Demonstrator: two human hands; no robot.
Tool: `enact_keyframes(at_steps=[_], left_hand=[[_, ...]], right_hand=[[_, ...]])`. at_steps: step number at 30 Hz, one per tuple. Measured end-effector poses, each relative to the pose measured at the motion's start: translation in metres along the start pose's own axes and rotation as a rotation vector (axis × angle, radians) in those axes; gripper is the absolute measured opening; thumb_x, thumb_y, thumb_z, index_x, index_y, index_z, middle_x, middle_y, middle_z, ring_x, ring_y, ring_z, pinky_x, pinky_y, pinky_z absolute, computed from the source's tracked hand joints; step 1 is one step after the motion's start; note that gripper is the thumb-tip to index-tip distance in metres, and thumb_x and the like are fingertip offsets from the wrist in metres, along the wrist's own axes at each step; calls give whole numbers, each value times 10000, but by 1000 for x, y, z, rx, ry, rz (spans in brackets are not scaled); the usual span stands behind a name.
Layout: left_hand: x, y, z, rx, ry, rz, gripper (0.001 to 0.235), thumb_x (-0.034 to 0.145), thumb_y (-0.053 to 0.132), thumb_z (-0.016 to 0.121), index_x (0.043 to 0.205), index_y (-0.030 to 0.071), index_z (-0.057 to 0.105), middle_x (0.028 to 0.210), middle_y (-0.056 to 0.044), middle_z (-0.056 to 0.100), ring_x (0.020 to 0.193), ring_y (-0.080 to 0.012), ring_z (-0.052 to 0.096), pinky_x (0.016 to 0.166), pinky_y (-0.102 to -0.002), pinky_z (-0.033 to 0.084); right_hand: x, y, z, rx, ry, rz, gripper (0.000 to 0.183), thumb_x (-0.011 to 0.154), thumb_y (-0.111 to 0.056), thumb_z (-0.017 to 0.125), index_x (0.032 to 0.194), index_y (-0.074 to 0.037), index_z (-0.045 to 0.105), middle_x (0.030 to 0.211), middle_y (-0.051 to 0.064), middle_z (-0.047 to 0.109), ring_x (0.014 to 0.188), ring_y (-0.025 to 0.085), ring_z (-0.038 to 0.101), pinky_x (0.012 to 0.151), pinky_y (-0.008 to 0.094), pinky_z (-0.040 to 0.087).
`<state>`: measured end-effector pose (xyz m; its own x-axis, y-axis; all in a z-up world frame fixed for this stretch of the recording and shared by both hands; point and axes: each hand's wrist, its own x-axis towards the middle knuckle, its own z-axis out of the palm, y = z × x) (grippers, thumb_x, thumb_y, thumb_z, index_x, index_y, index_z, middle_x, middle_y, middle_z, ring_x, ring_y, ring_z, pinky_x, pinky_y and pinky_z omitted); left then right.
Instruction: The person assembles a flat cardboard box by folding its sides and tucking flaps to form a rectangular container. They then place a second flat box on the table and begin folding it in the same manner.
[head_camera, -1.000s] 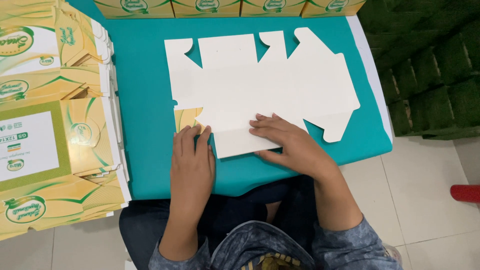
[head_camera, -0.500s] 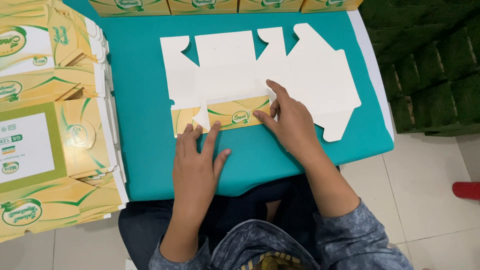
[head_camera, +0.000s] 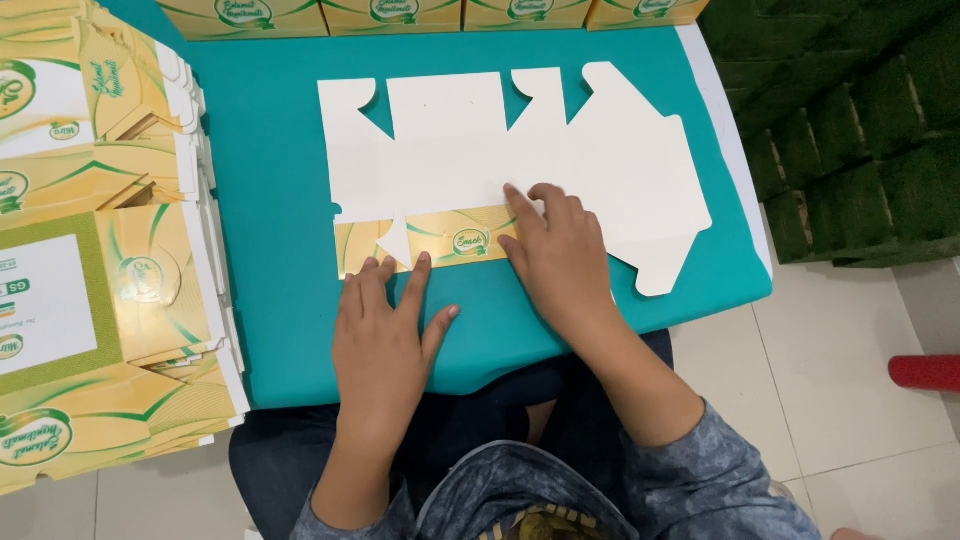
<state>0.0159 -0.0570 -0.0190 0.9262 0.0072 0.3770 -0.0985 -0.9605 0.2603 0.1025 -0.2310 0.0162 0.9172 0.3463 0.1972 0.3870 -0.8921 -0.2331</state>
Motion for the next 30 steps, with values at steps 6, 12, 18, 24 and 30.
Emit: enact_keyframes(at_steps=[6,12,18,24,30], left_hand=[[1,-4,-2,16,-17,19,480,895,519,561,1228,184,648,1086,-146,532,1182,-346,519,1072,-473,353],[1,-3,-4,10,-24,25,476,895,504,569,1237,181,647,1093,-154,537,1175,-362,513,1067,-479,346],[0,-4,-2,-6,-39,16,485,899,501,562,1247,172,637,1103,-154,531,1181,-363,500,1071,-481,336],[1,-3,-4,-20,-26,24,469,906,468,570,1244,151,640,1101,-172,534,1183,-379,502,1073,-492,333],[5,13,-13,-48,2,7,463,900,417,595,1232,99,641,1119,-203,529,1215,-403,475,1098,-539,272]], right_hand=[[-30,-29,27,-51,69,-411,300,930,-88,518,1210,-44,617,1144,159,603,1135,336,533,927,424,416],[-31,-15,12,-152,-61,-406,340,960,-136,437,1262,-75,581,1248,106,580,1227,305,481,1053,468,306],[-36,10,3,-159,-86,-235,316,981,-155,413,1204,-103,632,1220,67,620,1233,255,515,1101,454,260],[-43,13,-7,-130,-59,-209,307,976,-172,453,1220,-137,637,1253,27,625,1267,241,491,1139,475,184],[-46,20,-2,106,-28,-138,318,959,-124,492,1250,-119,620,1284,55,606,1280,280,472,1099,464,290]])
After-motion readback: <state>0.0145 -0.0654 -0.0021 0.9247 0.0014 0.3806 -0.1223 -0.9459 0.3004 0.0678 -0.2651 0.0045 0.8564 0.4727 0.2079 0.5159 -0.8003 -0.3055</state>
